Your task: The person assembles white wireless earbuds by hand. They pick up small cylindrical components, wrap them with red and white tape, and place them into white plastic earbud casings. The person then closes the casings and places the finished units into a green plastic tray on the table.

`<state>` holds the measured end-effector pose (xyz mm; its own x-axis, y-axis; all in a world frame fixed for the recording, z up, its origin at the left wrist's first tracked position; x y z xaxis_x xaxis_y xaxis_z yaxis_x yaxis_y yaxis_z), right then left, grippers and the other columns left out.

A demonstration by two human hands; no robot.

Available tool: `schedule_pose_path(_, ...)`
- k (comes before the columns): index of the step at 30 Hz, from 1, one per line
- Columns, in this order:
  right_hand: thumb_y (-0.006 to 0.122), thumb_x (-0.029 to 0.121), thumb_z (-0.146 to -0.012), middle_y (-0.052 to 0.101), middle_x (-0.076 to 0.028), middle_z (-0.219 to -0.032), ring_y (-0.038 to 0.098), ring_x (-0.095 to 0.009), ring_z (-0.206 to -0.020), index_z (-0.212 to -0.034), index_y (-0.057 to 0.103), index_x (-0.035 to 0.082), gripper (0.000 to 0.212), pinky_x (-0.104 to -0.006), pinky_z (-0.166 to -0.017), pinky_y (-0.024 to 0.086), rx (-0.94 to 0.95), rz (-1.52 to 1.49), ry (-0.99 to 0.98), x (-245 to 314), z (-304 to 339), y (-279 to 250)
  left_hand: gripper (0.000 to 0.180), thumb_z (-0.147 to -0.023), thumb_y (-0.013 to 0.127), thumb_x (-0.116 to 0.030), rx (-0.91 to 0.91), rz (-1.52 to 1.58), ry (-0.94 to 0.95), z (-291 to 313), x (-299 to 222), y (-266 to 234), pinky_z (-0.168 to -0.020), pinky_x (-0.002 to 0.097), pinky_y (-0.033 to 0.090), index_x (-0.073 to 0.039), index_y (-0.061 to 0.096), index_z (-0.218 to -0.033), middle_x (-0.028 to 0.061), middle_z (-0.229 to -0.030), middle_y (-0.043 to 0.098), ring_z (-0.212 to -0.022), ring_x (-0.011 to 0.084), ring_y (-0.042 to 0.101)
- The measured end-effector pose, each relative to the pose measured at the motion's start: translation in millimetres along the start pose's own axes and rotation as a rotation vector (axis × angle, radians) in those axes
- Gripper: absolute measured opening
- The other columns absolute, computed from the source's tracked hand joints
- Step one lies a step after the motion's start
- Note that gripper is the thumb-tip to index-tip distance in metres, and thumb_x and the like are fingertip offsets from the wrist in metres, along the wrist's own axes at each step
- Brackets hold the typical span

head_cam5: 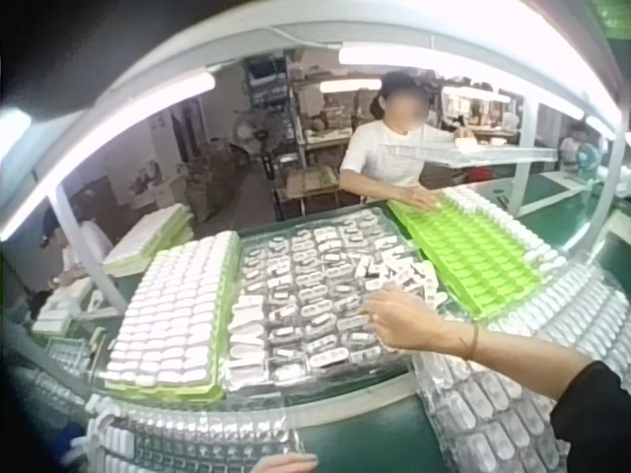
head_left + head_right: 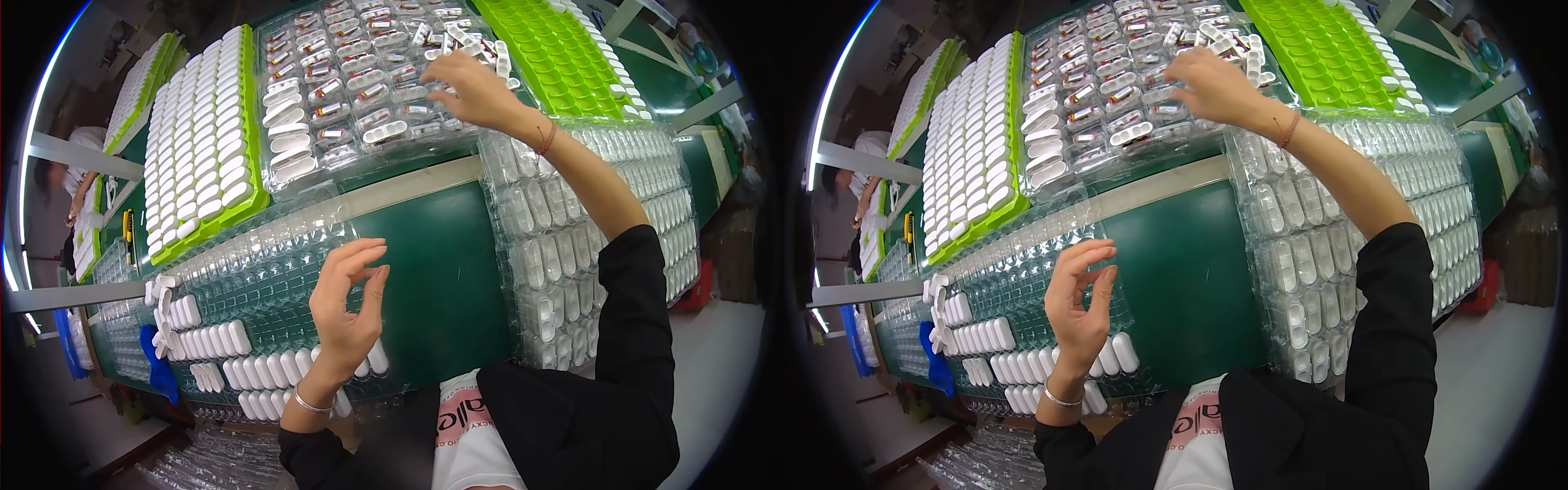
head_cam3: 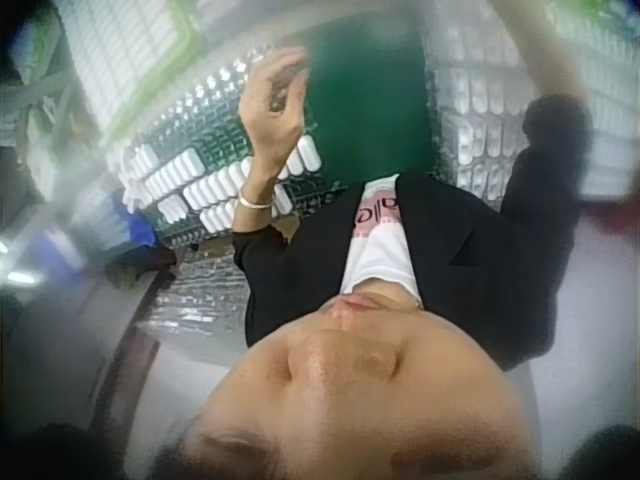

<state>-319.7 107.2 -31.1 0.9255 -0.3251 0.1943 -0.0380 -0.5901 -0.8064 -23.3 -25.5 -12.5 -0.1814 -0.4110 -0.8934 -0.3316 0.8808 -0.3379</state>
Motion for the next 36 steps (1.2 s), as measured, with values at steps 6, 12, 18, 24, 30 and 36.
schedule_pose_path(6, 0.073, 0.014, -0.079, 0.063, -0.007, -0.099, 0.057, -0.029, -0.103, -0.096, 0.069, 0.007, 0.019, -0.0407, -0.087, 0.049, 0.398, -0.073, -0.109, 44, -21, 52, 0.019, -0.084, 0.063, 0.011, -0.003, -0.034, 0.069, -5, -9, 6, -0.075, 0.0284, 0.053, 0.0, 0.066, -0.1, 0.0135, -0.099, 0.069, -0.087, 0.0225, 0.068)
schedule_pose_path(12, 0.072, 0.014, -0.078, 0.064, -0.006, -0.096, 0.059, -0.029, -0.099, -0.089, 0.067, 0.007, 0.014, -0.0401, -0.081, 0.051, 0.505, -0.016, -0.03, 50, -34, 53, 0.015, -0.088, 0.062, 0.008, 0.054, -0.017, 0.056, 0, -2, 6, -0.077, 0.0264, 0.053, 0.001, 0.066, -0.101, 0.0124, -0.1, 0.068, -0.091, 0.0188, 0.066)
schedule_pose_path(18, 0.07, 0.014, -0.085, 0.07, -0.008, -0.093, 0.066, -0.017, -0.082, -0.098, 0.068, 0.005, 0.016, -0.0335, -0.073, 0.053, 0.301, -0.691, 0.294, 60, -21, 21, 0.016, -0.093, 0.058, 0.004, 0.002, 0.101, -0.063, -3, 9, -5, -0.079, 0.0271, 0.056, 0.002, 0.064, -0.107, 0.0119, -0.108, 0.064, -0.096, 0.0173, 0.065)
schedule_pose_path(24, 0.071, 0.015, -0.088, 0.07, -0.008, -0.101, 0.066, -0.014, -0.09, -0.111, 0.065, 0.001, 0.027, -0.0277, -0.073, 0.055, 0.434, -1.794, 0.549, 129, 29, -14, 0.03, -0.086, 0.069, 0.002, -0.143, 0.173, 0.033, -26, -8, 0, -0.072, 0.0289, 0.058, 0.001, 0.061, -0.114, 0.0131, -0.109, 0.064, -0.093, 0.0183, 0.066)
schedule_pose_path(30, 0.07, 0.008, -0.088, 0.062, -0.009, -0.117, 0.062, -0.015, -0.105, -0.113, 0.063, 0.0, 0.027, -0.0315, -0.087, 0.054, 0.348, -1.914, 0.584, 154, 49, -21, 0.034, -0.08, 0.077, -0.001, -0.144, 0.148, 0.118, -28, -15, 11, -0.064, 0.0268, 0.056, 0.0, 0.063, -0.11, 0.0116, -0.101, 0.063, -0.085, 0.0171, 0.065)
schedule_pose_path(36, 0.068, 0.007, -0.09, 0.06, -0.008, -0.12, 0.06, -0.016, -0.108, -0.126, 0.056, 0.0, 0.039, -0.0331, -0.094, 0.05, 0.372, -1.876, 0.531, 160, 48, -29, 0.033, -0.075, 0.078, 0.005, -0.219, -0.043, 0.236, -19, -18, 4, -0.063, 0.0267, 0.053, 0.001, 0.064, -0.105, 0.0131, -0.094, 0.067, -0.077, 0.0178, 0.064)
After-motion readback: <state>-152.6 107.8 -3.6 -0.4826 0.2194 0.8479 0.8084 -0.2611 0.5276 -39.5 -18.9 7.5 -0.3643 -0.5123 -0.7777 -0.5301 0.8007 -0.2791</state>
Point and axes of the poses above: each hand's wrist, its own z-axis away from the middle knuckle, its own y-axis out of the palm, x = y × z, the point moved 4 cm from there along -z, towards the middle knuckle
